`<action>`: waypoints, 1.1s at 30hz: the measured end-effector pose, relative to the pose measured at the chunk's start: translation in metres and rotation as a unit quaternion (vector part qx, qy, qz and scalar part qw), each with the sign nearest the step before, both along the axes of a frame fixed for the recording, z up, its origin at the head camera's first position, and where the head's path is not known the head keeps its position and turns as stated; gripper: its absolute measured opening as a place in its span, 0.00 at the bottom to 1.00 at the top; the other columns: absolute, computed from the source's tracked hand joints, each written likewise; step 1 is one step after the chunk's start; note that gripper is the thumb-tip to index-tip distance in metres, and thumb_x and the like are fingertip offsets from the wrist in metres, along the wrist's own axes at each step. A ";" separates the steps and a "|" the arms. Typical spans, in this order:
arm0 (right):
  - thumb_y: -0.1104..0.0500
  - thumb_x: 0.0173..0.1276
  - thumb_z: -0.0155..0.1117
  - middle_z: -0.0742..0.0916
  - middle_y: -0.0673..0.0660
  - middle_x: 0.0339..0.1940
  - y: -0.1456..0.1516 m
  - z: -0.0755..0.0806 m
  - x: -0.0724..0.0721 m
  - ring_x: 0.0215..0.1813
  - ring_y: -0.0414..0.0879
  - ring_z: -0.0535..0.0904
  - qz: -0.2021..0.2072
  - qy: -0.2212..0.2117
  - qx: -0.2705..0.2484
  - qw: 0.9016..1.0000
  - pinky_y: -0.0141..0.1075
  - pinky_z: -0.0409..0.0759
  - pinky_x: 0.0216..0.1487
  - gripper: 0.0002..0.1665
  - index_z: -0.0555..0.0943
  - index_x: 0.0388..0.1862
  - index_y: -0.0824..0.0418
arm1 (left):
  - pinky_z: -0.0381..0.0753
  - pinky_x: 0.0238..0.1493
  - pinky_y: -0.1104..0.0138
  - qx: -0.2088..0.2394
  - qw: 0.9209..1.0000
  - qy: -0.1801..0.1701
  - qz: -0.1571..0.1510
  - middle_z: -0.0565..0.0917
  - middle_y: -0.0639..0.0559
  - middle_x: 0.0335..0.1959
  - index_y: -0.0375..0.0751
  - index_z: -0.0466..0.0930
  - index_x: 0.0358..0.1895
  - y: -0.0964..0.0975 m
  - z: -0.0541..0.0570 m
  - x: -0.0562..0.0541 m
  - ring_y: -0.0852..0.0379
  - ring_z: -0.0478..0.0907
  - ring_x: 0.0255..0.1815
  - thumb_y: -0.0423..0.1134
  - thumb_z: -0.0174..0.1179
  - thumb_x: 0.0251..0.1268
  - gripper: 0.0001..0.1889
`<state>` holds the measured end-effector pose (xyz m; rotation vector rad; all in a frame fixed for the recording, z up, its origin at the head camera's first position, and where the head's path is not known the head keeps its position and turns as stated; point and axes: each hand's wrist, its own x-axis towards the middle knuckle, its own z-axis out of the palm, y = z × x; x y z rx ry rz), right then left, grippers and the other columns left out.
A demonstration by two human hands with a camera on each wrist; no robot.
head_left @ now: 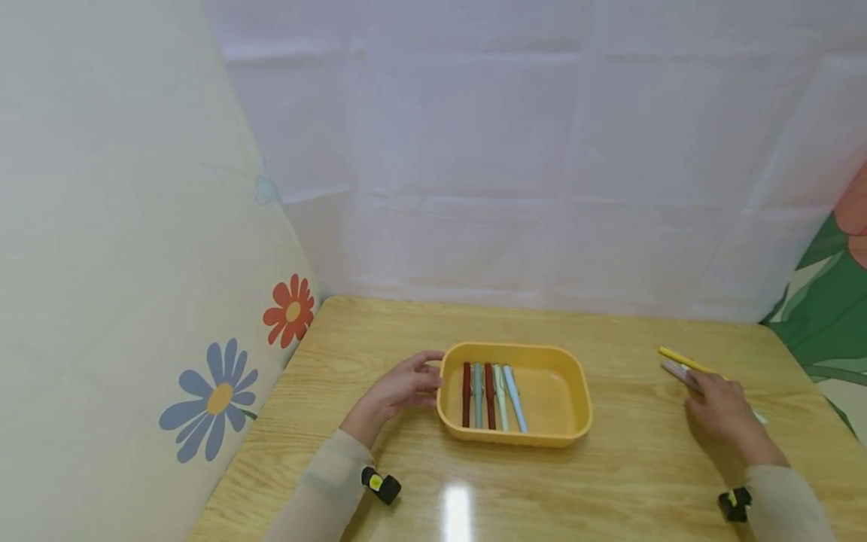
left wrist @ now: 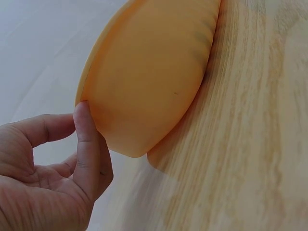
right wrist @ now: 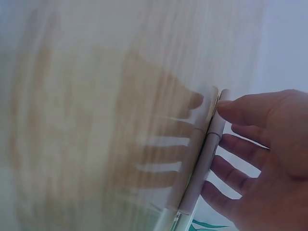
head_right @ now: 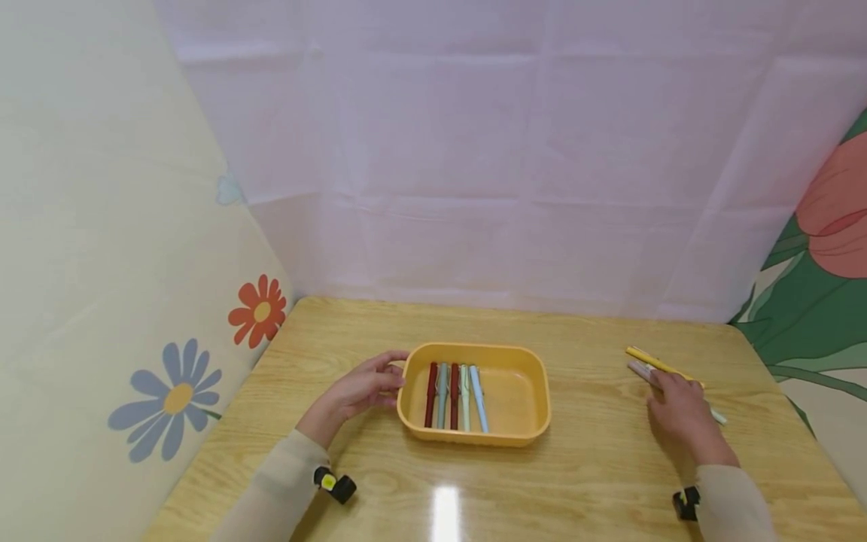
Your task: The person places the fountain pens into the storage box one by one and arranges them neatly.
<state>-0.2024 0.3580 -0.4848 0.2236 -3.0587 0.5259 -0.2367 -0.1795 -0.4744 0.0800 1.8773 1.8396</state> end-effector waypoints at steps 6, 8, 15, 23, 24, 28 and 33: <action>0.68 0.67 0.60 0.73 0.85 0.58 -0.001 0.002 0.001 0.56 0.80 0.68 -0.011 0.000 0.001 1.000 0.68 0.66 0.58 0.29 0.68 0.62 0.84 | 0.86 0.37 0.65 0.004 1.000 0.002 0.003 0.77 0.40 0.50 0.38 0.62 0.74 0.000 0.001 0.001 0.55 0.79 0.40 0.29 0.56 0.71 0.29; 0.69 0.67 0.60 0.74 0.84 0.58 -0.001 0.003 0.001 0.54 0.79 0.69 -0.013 -0.001 0.001 1.000 0.68 0.68 0.56 0.27 0.69 0.62 0.83 | 0.86 0.37 0.65 0.003 1.000 0.003 0.003 0.77 0.41 0.50 0.37 0.62 0.74 0.001 0.002 0.001 0.55 0.79 0.40 0.29 0.56 0.71 0.29; 0.71 0.65 0.60 0.77 0.81 0.54 -0.002 0.001 0.000 0.52 0.77 0.73 -0.013 0.001 -0.003 1.000 0.67 0.73 0.53 0.21 0.75 0.57 0.78 | 0.86 0.37 0.65 0.001 1.000 0.006 0.003 0.77 0.41 0.50 0.37 0.63 0.73 0.001 0.002 0.001 0.55 0.80 0.40 0.29 0.56 0.71 0.29; 0.74 0.64 0.62 0.82 0.76 0.45 -0.007 -0.001 -0.003 0.46 0.71 0.80 0.006 -0.007 -0.037 0.999 0.62 0.79 0.47 0.22 0.74 0.57 0.80 | 0.86 0.37 0.64 0.002 1.000 0.009 0.001 0.78 0.41 0.50 0.37 0.63 0.73 0.001 0.000 0.001 0.53 0.81 0.41 0.29 0.56 0.71 0.29; 0.74 0.64 0.62 0.82 0.75 0.44 -0.008 -0.001 -0.003 0.45 0.70 0.80 0.009 -0.006 -0.037 0.999 0.62 0.79 0.46 0.22 0.75 0.57 0.81 | 0.86 0.37 0.64 0.002 1.000 0.008 0.001 0.78 0.41 0.50 0.37 0.63 0.73 0.001 0.000 0.001 0.53 0.81 0.41 0.29 0.57 0.71 0.29; 0.73 0.63 0.64 0.84 0.73 0.41 -0.012 0.000 -0.006 0.44 0.68 0.81 0.019 -0.014 -0.027 0.999 0.61 0.79 0.47 0.21 0.76 0.54 0.81 | 0.86 0.37 0.65 0.002 1.000 0.008 0.001 0.78 0.41 0.50 0.37 0.63 0.73 0.001 0.000 0.000 0.54 0.80 0.41 0.29 0.57 0.71 0.29; 0.67 0.68 0.64 0.84 0.75 0.47 -0.018 0.005 -0.008 0.51 0.70 0.80 -0.014 -0.086 -0.016 0.996 0.60 0.78 0.52 0.24 0.74 0.58 0.82 | 0.86 0.37 0.64 0.002 1.000 0.006 0.003 0.78 0.41 0.50 0.37 0.63 0.73 0.001 -0.001 -0.001 0.54 0.80 0.41 0.29 0.56 0.71 0.29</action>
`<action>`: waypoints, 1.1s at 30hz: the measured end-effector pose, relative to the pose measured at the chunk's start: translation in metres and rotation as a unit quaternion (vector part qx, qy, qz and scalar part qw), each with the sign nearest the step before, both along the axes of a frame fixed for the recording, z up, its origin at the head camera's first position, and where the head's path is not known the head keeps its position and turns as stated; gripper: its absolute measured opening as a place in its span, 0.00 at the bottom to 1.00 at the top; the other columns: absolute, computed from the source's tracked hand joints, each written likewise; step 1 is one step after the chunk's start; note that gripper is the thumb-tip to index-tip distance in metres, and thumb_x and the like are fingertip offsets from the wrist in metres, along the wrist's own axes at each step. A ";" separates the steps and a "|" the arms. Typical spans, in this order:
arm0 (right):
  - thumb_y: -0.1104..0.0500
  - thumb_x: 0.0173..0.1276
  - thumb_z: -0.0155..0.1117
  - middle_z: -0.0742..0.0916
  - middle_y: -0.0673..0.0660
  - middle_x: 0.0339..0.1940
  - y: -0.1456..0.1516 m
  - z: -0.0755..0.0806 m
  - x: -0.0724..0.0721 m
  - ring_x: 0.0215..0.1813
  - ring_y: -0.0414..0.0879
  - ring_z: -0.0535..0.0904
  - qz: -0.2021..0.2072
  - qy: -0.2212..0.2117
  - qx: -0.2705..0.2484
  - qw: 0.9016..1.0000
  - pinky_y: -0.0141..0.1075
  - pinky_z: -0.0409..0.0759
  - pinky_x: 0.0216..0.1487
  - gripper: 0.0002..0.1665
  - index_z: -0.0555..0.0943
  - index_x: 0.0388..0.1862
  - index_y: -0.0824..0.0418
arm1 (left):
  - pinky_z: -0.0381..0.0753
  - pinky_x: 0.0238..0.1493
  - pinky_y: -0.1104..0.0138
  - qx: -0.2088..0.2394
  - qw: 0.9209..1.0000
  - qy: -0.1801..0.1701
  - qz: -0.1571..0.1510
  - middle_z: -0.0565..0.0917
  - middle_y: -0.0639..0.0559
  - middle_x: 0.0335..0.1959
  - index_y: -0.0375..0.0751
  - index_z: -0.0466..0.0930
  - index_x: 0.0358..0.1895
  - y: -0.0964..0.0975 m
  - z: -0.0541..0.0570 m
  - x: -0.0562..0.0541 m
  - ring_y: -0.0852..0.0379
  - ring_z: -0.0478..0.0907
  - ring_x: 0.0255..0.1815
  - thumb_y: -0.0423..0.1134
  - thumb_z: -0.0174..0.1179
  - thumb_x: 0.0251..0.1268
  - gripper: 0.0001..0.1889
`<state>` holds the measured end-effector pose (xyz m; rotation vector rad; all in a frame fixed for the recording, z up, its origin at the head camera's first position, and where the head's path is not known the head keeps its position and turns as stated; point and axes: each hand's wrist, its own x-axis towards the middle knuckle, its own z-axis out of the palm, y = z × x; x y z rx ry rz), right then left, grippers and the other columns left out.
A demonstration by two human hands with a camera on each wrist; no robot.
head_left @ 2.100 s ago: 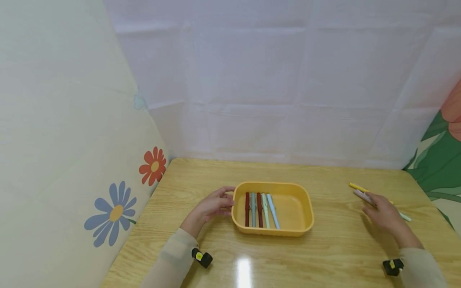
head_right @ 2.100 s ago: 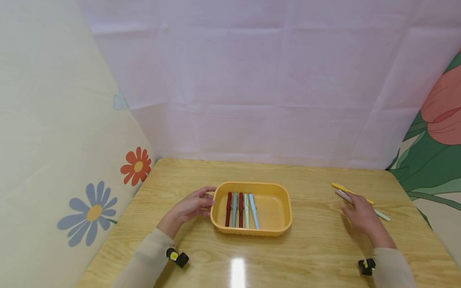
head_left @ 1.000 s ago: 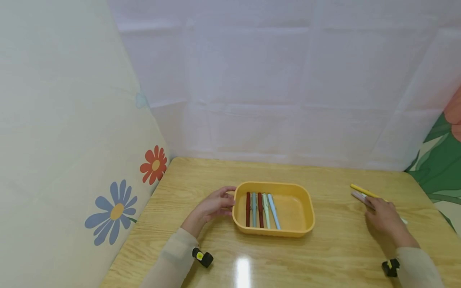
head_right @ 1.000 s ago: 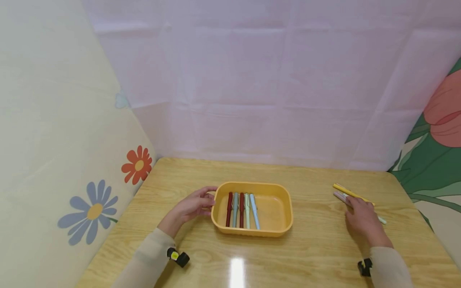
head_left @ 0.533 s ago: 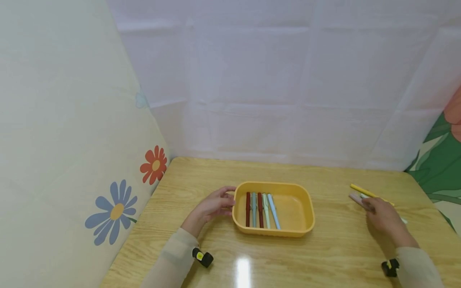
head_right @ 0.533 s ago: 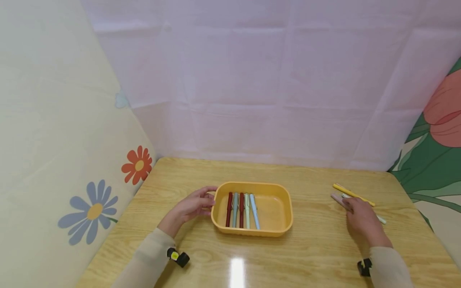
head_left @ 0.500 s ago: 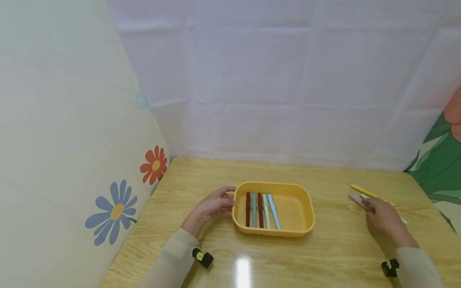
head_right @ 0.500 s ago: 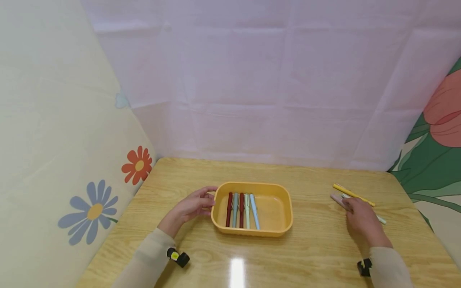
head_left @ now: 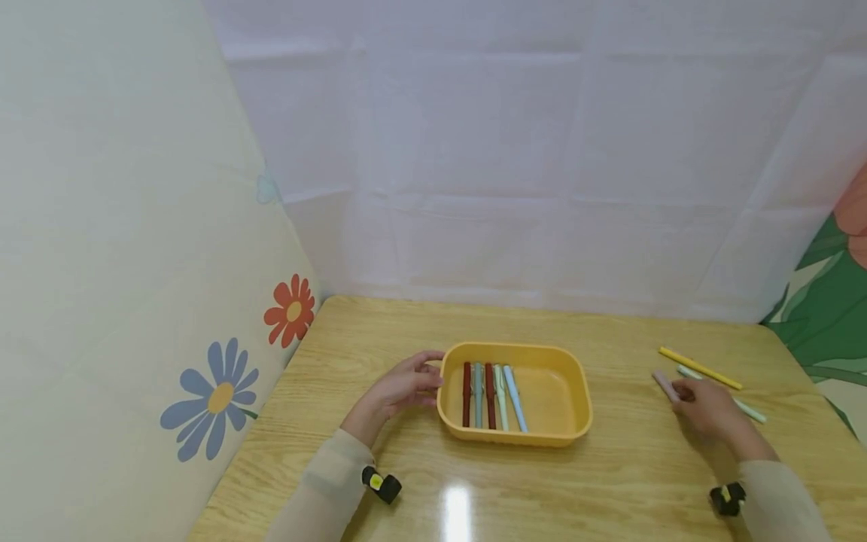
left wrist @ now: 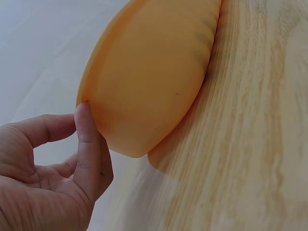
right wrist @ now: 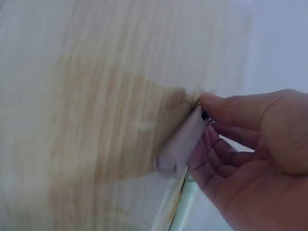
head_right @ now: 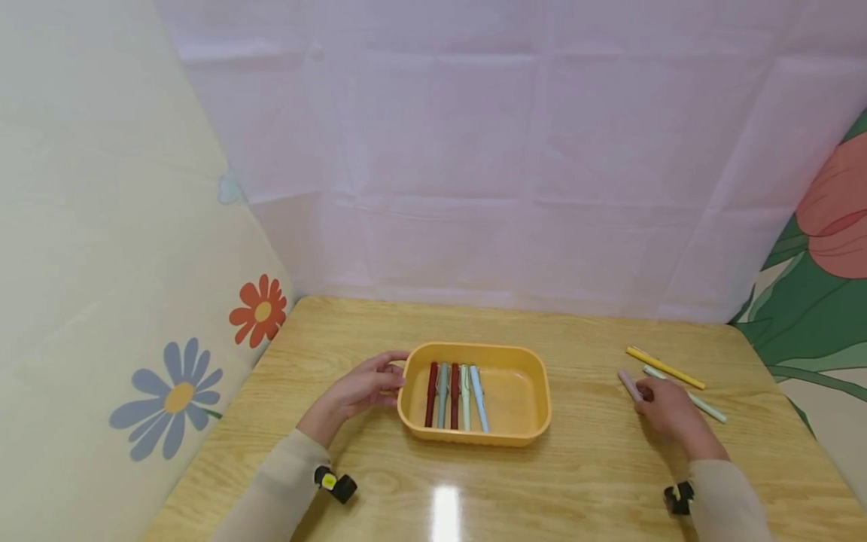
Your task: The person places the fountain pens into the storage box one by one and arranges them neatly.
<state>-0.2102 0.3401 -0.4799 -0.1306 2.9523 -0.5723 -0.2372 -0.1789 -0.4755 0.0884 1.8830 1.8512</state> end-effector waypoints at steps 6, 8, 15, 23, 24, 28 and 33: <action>0.62 0.70 0.65 0.82 0.78 0.50 -0.003 0.004 0.000 0.50 0.69 0.80 -0.030 -0.057 -0.004 0.998 0.54 0.81 0.47 0.27 0.72 0.59 0.81 | 0.86 0.38 0.64 -0.002 1.000 -0.007 0.004 0.77 0.41 0.51 0.38 0.63 0.74 0.001 0.001 0.000 0.54 0.80 0.41 0.29 0.57 0.71 0.29; 0.61 0.69 0.65 0.82 0.78 0.49 -0.003 0.005 0.001 0.49 0.69 0.81 -0.031 -0.062 -0.008 0.998 0.53 0.82 0.46 0.27 0.73 0.58 0.81 | 0.86 0.38 0.64 -0.003 1.000 -0.009 0.006 0.77 0.41 0.51 0.38 0.64 0.74 0.001 0.001 0.000 0.54 0.80 0.41 0.29 0.57 0.71 0.29; 0.61 0.68 0.65 0.83 0.74 0.46 -0.003 0.007 0.001 0.46 0.61 0.81 -0.025 -0.070 -0.034 0.997 0.51 0.82 0.45 0.28 0.73 0.59 0.81 | 0.86 0.38 0.64 0.000 1.000 -0.009 0.004 0.77 0.41 0.51 0.38 0.63 0.74 0.001 0.000 0.000 0.54 0.80 0.41 0.29 0.57 0.71 0.29; 0.63 0.74 0.57 0.77 0.79 0.59 -0.009 0.015 0.004 0.55 0.62 0.79 -0.049 -0.107 -0.157 0.981 0.48 0.83 0.49 0.32 0.65 0.69 0.82 | 0.86 0.38 0.64 0.002 1.000 -0.007 0.000 0.77 0.41 0.51 0.39 0.63 0.74 -0.001 0.000 -0.001 0.54 0.80 0.41 0.29 0.57 0.71 0.29; 0.63 0.75 0.57 0.75 0.81 0.61 -0.010 0.016 0.005 0.55 0.61 0.79 -0.053 -0.112 -0.187 0.975 0.47 0.83 0.49 0.33 0.62 0.70 0.83 | 0.86 0.38 0.65 0.000 1.000 -0.006 0.000 0.77 0.41 0.51 0.39 0.63 0.74 -0.001 0.000 -0.001 0.55 0.80 0.41 0.29 0.56 0.71 0.29; 0.62 0.79 0.54 0.70 0.82 0.67 -0.013 0.015 0.008 0.56 0.54 0.80 -0.062 -0.123 -0.298 0.945 0.46 0.84 0.53 0.36 0.54 0.74 0.83 | 0.86 0.38 0.64 -0.003 1.000 -0.003 -0.001 0.78 0.41 0.51 0.39 0.63 0.74 -0.001 0.000 -0.001 0.54 0.81 0.42 0.29 0.56 0.72 0.29; 0.57 0.80 0.55 0.75 0.76 0.64 -0.020 0.017 0.011 0.54 0.47 0.81 -0.083 -0.136 -0.358 0.920 0.46 0.84 0.55 0.40 0.52 0.77 0.78 | 0.86 0.38 0.64 -0.001 1.000 -0.003 0.000 0.78 0.42 0.51 0.38 0.63 0.74 0.000 0.000 -0.001 0.54 0.81 0.42 0.29 0.56 0.72 0.29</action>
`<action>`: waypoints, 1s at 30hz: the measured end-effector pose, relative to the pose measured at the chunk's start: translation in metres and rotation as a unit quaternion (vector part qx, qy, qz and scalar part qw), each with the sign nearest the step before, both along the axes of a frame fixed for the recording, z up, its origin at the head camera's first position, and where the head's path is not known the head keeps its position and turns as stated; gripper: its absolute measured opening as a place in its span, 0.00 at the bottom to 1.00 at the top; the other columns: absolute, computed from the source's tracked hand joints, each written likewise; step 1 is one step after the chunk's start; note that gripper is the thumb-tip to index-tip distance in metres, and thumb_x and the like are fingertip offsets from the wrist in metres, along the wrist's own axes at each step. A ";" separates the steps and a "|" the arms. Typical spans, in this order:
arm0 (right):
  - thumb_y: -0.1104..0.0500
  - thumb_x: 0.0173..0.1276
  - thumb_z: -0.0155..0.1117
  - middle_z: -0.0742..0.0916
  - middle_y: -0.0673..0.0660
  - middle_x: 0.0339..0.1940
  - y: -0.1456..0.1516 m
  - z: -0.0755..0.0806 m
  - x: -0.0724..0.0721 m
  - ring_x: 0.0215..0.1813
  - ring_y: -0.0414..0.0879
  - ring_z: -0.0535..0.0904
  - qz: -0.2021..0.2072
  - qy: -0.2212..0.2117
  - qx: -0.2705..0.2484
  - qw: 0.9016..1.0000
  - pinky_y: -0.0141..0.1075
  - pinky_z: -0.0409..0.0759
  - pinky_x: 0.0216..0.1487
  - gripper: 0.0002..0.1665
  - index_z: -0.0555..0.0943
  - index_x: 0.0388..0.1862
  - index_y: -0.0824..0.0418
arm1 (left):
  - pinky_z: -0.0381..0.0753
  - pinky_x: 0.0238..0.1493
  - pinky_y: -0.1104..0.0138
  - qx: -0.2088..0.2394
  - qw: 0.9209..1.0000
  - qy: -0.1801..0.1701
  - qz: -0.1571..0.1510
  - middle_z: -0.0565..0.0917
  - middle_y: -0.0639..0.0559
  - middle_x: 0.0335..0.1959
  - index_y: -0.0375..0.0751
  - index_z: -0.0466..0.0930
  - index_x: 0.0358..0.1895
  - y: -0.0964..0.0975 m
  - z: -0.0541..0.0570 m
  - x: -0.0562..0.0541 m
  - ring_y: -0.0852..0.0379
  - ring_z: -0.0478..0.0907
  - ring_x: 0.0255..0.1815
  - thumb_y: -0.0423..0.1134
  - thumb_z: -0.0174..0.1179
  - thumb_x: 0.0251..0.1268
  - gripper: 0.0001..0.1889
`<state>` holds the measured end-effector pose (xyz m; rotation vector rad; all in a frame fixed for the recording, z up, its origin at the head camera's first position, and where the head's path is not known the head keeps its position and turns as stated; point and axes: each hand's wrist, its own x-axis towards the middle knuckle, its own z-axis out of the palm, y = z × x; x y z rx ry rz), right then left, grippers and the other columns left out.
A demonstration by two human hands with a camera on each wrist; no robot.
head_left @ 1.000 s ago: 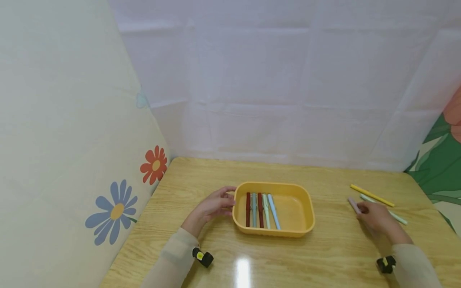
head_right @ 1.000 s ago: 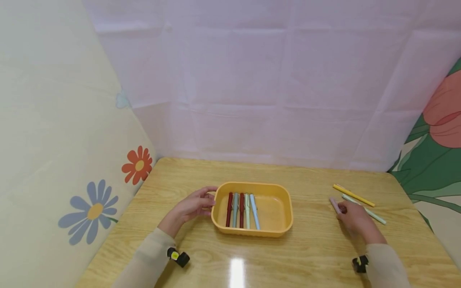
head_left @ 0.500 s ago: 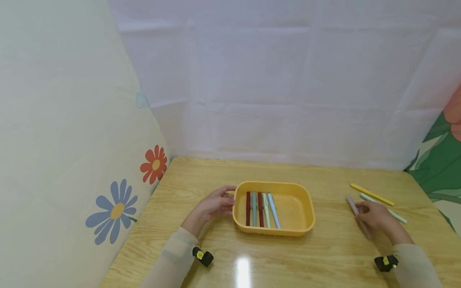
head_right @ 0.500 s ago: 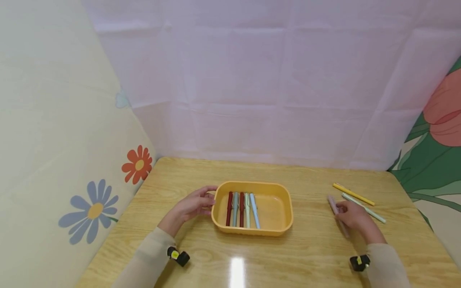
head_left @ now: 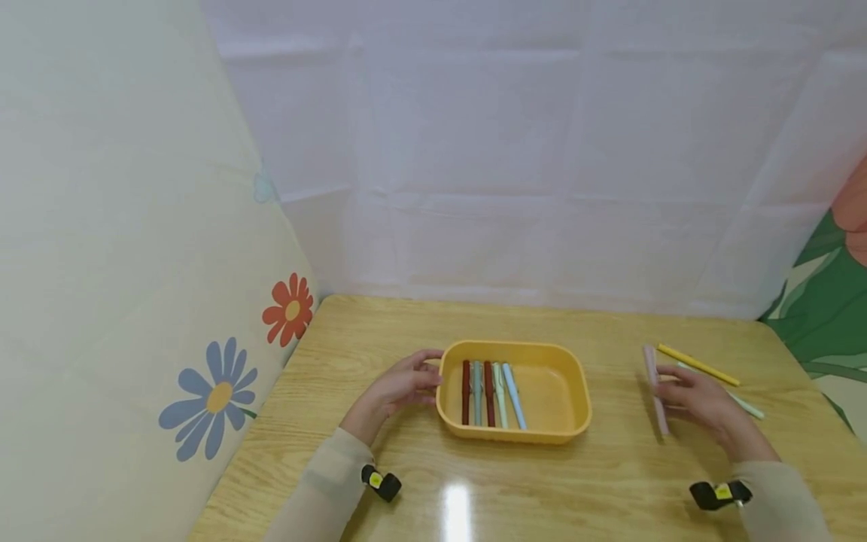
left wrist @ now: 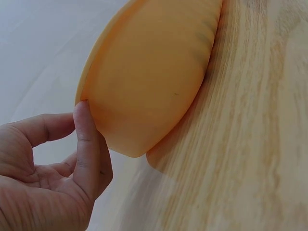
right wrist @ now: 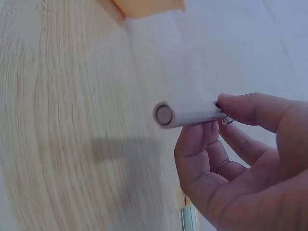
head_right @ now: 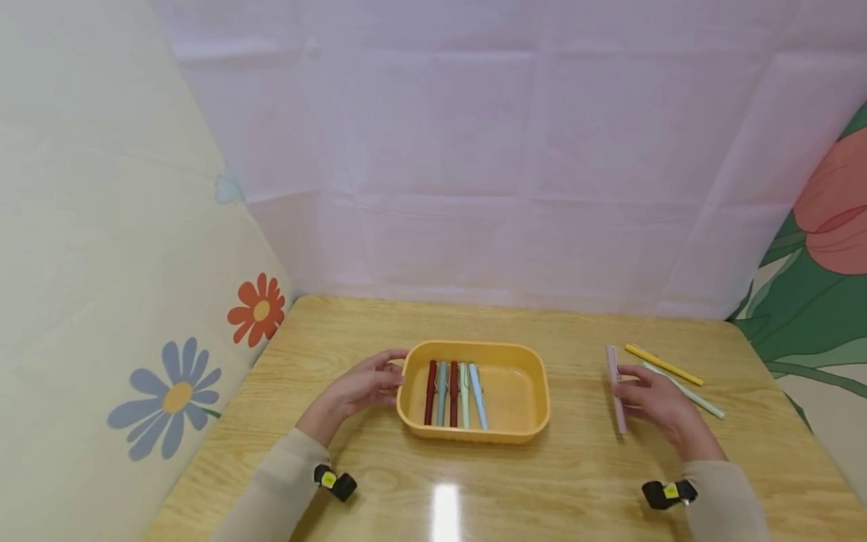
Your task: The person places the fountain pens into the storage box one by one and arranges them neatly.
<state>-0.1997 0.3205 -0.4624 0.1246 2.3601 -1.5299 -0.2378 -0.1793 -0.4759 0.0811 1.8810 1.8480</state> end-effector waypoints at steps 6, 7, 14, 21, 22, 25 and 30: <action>0.55 0.78 0.59 0.80 0.72 0.61 -0.011 0.008 0.000 0.50 0.44 0.82 -0.009 -0.017 -0.013 1.000 0.43 0.85 0.50 0.42 0.53 0.77 0.76 | 0.86 0.38 0.64 0.000 1.000 -0.003 0.002 0.77 0.42 0.51 0.38 0.62 0.74 0.001 0.001 -0.001 0.54 0.80 0.42 0.29 0.56 0.71 0.30; 0.55 0.78 0.59 0.81 0.71 0.60 -0.012 0.009 0.000 0.50 0.44 0.82 -0.008 -0.018 -0.015 1.000 0.42 0.85 0.50 0.42 0.53 0.77 0.76 | 0.86 0.38 0.64 -0.001 1.000 -0.003 0.003 0.77 0.41 0.51 0.38 0.62 0.74 0.001 0.001 -0.001 0.54 0.80 0.42 0.29 0.56 0.71 0.30; 0.56 0.76 0.60 0.83 0.69 0.58 -0.030 0.014 -0.001 0.49 0.45 0.83 -0.006 -0.020 -0.029 0.999 0.42 0.85 0.49 0.42 0.54 0.77 0.76 | 0.86 0.38 0.65 -0.001 1.000 -0.002 0.002 0.78 0.42 0.51 0.38 0.62 0.74 0.001 -0.001 -0.002 0.54 0.81 0.41 0.29 0.57 0.71 0.30; 0.63 0.75 0.60 0.82 0.63 0.53 -0.052 0.024 -0.003 0.45 0.41 0.81 0.015 -0.004 -0.078 0.997 0.39 0.85 0.47 0.41 0.53 0.76 0.79 | 0.86 0.39 0.64 -0.002 1.000 -0.002 0.005 0.77 0.41 0.52 0.39 0.62 0.75 0.000 -0.001 -0.003 0.54 0.80 0.42 0.29 0.57 0.71 0.30; 0.64 0.74 0.60 0.83 0.62 0.52 -0.055 0.025 -0.003 0.44 0.41 0.81 0.020 -0.001 -0.091 0.996 0.39 0.85 0.47 0.41 0.53 0.75 0.80 | 0.86 0.39 0.64 -0.002 1.000 -0.003 0.005 0.77 0.41 0.52 0.39 0.62 0.75 0.000 0.000 -0.003 0.54 0.80 0.42 0.29 0.57 0.70 0.30; 0.65 0.73 0.61 0.84 0.58 0.49 -0.062 0.026 -0.003 0.43 0.41 0.82 0.026 0.002 -0.108 0.994 0.38 0.86 0.45 0.41 0.53 0.75 0.81 | 0.86 0.38 0.65 -0.003 1.000 -0.004 0.007 0.77 0.41 0.52 0.38 0.62 0.74 0.000 -0.001 -0.002 0.55 0.80 0.41 0.29 0.57 0.70 0.30; 0.65 0.73 0.61 0.84 0.56 0.47 -0.073 0.025 -0.004 0.43 0.41 0.82 0.021 0.006 -0.120 0.993 0.37 0.86 0.44 0.40 0.55 0.75 0.80 | 0.86 0.37 0.65 -0.006 1.000 -0.001 0.007 0.77 0.42 0.50 0.39 0.62 0.74 0.000 -0.001 -0.001 0.55 0.80 0.40 0.29 0.58 0.70 0.31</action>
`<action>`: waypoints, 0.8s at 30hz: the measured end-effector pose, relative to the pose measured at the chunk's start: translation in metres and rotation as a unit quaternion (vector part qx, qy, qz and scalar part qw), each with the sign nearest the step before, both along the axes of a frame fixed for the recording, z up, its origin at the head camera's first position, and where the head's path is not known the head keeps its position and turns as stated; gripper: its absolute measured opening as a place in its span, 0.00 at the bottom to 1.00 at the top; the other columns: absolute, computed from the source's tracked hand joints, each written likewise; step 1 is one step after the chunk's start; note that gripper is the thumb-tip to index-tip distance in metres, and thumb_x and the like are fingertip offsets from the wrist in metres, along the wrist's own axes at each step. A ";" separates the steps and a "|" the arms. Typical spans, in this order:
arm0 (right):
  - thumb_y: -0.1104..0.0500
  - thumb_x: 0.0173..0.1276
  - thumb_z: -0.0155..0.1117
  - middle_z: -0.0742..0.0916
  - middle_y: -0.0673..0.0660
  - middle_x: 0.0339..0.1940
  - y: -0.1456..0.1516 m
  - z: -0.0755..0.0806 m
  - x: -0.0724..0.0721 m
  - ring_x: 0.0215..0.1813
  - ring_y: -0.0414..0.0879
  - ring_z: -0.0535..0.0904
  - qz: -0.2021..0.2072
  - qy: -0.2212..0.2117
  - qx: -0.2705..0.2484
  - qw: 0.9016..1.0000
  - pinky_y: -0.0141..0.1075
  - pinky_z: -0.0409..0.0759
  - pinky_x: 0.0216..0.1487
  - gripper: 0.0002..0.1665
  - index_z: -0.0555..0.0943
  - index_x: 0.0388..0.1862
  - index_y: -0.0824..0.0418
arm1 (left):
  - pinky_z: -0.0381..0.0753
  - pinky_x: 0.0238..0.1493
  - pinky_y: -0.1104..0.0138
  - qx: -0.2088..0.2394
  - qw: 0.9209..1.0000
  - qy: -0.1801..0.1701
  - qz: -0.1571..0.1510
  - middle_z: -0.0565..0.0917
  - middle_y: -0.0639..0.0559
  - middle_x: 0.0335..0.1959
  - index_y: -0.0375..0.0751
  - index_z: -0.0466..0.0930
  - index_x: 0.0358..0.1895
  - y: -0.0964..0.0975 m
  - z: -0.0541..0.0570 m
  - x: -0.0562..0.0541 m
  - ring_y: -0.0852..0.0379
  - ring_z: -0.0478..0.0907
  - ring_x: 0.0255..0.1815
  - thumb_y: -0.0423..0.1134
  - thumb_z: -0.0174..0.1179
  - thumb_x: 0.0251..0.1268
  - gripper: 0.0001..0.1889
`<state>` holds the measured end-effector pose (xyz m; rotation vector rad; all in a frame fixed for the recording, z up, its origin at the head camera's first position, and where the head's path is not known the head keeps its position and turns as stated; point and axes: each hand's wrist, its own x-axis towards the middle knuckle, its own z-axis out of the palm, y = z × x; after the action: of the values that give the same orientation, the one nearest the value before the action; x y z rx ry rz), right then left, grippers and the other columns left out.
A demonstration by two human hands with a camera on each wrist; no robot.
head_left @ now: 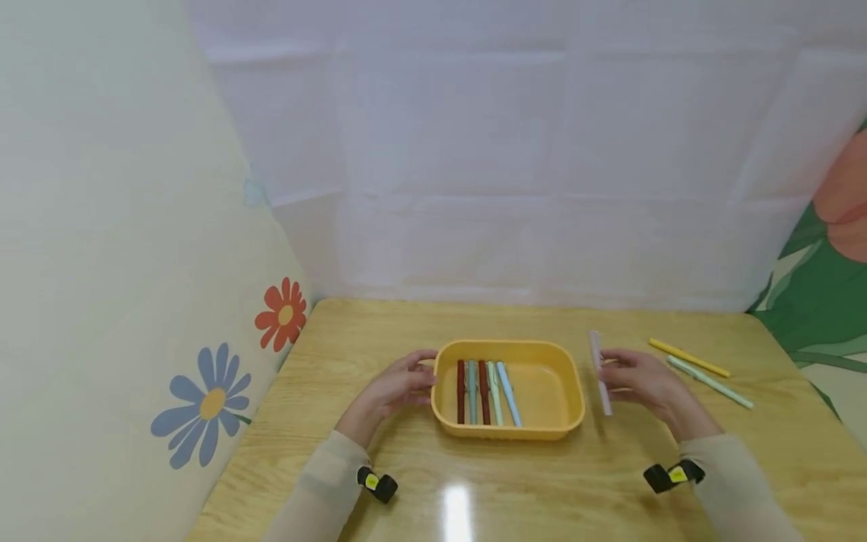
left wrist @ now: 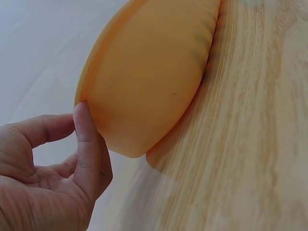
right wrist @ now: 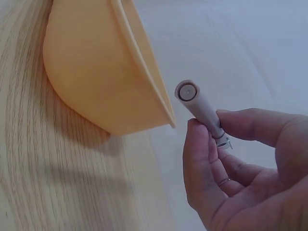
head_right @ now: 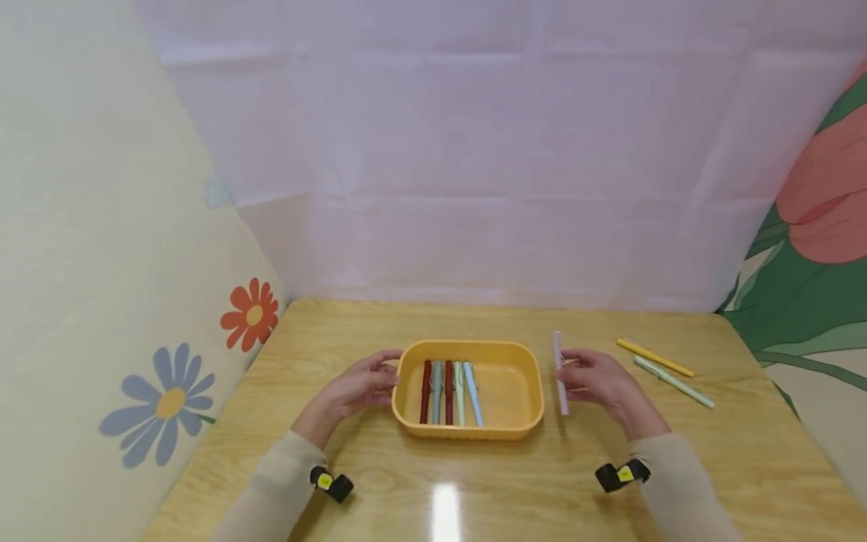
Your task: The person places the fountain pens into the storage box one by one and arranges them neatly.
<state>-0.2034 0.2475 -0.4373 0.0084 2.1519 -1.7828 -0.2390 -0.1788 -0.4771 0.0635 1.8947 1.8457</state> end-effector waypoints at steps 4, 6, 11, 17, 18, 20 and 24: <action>0.65 0.72 0.61 0.85 0.56 0.46 -0.008 0.002 0.000 0.43 0.42 0.83 0.008 0.001 -0.006 1.000 0.37 0.86 0.44 0.39 0.56 0.74 0.81 | 0.86 0.38 0.65 0.002 1.000 0.000 -0.001 0.77 0.42 0.50 0.39 0.62 0.75 -0.001 0.000 0.000 0.55 0.80 0.41 0.29 0.58 0.70 0.31; 0.65 0.72 0.61 0.85 0.55 0.44 -0.012 0.003 -0.001 0.42 0.42 0.83 0.010 -0.001 -0.008 1.000 0.37 0.86 0.44 0.39 0.56 0.73 0.81 | 0.86 0.39 0.64 0.003 1.000 -0.001 0.000 0.77 0.43 0.50 0.38 0.62 0.75 -0.001 0.000 0.000 0.55 0.81 0.41 0.29 0.58 0.70 0.31; 0.66 0.71 0.62 0.85 0.55 0.44 -0.022 0.002 -0.003 0.41 0.42 0.83 0.007 -0.003 0.001 1.000 0.38 0.86 0.43 0.38 0.59 0.72 0.81 | 0.86 0.40 0.64 -0.002 1.000 -0.001 0.006 0.77 0.42 0.50 0.39 0.62 0.75 0.000 0.001 0.000 0.54 0.80 0.42 0.28 0.57 0.70 0.30; 0.65 0.71 0.64 0.85 0.65 0.50 -0.033 0.001 -0.006 0.42 0.44 0.83 -0.002 -0.010 0.036 0.999 0.40 0.87 0.44 0.36 0.63 0.72 0.78 | 0.86 0.42 0.62 -0.004 1.000 -0.001 0.009 0.77 0.38 0.54 0.39 0.63 0.75 0.000 0.000 0.000 0.52 0.81 0.44 0.28 0.57 0.71 0.30; 0.65 0.71 0.64 0.85 0.67 0.51 -0.034 0.001 -0.007 0.42 0.44 0.83 0.000 -0.011 0.039 0.999 0.40 0.87 0.44 0.36 0.63 0.72 0.78 | 0.86 0.42 0.61 -0.005 1.000 0.000 0.009 0.77 0.38 0.54 0.39 0.63 0.74 0.000 0.000 0.000 0.52 0.81 0.44 0.28 0.57 0.71 0.30; 0.65 0.71 0.64 0.84 0.69 0.53 -0.037 0.001 -0.007 0.42 0.44 0.83 0.001 -0.010 0.041 0.999 0.41 0.87 0.44 0.35 0.64 0.72 0.78 | 0.86 0.42 0.61 -0.007 1.000 0.000 0.008 0.77 0.38 0.54 0.39 0.63 0.74 -0.001 0.000 -0.001 0.52 0.81 0.44 0.28 0.57 0.71 0.30; 0.66 0.71 0.62 0.84 0.67 0.49 -0.042 0.003 -0.010 0.40 0.44 0.82 0.015 -0.002 0.039 0.999 0.39 0.87 0.42 0.34 0.64 0.71 0.79 | 0.86 0.42 0.62 -0.006 1.000 0.001 0.006 0.78 0.40 0.52 0.39 0.63 0.74 0.000 0.000 -0.001 0.53 0.81 0.43 0.28 0.57 0.71 0.30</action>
<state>-0.2129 0.2057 -0.4339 -0.0006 2.2056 -1.6797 -0.2403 -0.1785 -0.4768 0.0507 1.9117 1.8416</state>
